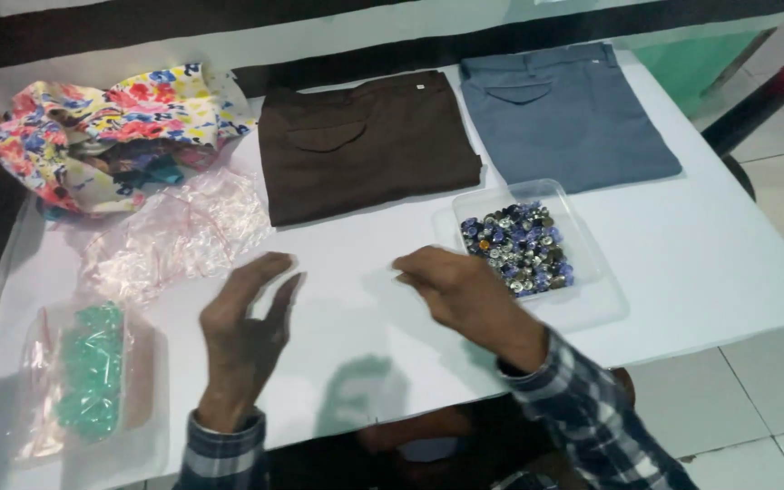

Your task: Sorting small light blue buttons from a container of mixed buttons and placing them on a table.

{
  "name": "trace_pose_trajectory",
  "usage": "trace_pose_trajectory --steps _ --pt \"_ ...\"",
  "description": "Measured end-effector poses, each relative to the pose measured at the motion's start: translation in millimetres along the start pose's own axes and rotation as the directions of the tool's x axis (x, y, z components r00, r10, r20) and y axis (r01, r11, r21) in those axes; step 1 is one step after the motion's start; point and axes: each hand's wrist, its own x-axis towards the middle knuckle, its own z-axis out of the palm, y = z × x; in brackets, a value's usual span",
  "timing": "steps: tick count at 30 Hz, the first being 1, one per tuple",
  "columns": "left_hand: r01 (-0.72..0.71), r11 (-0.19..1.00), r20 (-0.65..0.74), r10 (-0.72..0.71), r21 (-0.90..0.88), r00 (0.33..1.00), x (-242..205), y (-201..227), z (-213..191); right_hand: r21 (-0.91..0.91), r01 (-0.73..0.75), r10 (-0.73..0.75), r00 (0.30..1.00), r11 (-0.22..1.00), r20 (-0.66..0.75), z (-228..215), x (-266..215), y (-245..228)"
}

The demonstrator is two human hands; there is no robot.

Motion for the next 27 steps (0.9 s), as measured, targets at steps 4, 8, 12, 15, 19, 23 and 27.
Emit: trace_pose_trajectory --steps 4,8,12,15,19,23,27 --pt "0.110 0.968 0.130 -0.082 -0.224 0.988 19 49 90 -0.157 -0.372 0.390 0.914 0.915 0.111 -79 -17 56" --pt "0.184 0.962 0.534 -0.049 -0.203 0.844 27 67 182 -0.505 -0.417 0.596 0.757 0.756 0.268 -101 -25 93" --pt "0.095 0.995 0.657 -0.053 -0.029 0.752 29 57 265 -0.660 -0.295 0.607 0.733 0.691 0.309 -85 -33 127" --pt "0.085 0.996 0.642 -0.066 0.002 0.764 30 43 306 -0.688 -0.271 0.597 0.748 0.674 0.290 -74 -40 156" --pt "0.000 0.994 0.682 -0.074 0.108 0.728 42 51 305 -0.635 -0.290 0.594 0.730 0.716 0.337 -68 -39 173" --pt "-0.081 0.975 0.680 -0.083 0.206 0.729 36 49 313 -0.575 -0.292 0.557 0.750 0.764 0.358 -58 -48 173" --pt "-0.064 0.985 0.736 -0.075 0.159 0.673 33 39 309 -0.485 -0.308 0.525 0.746 0.818 0.411 -61 -52 173"
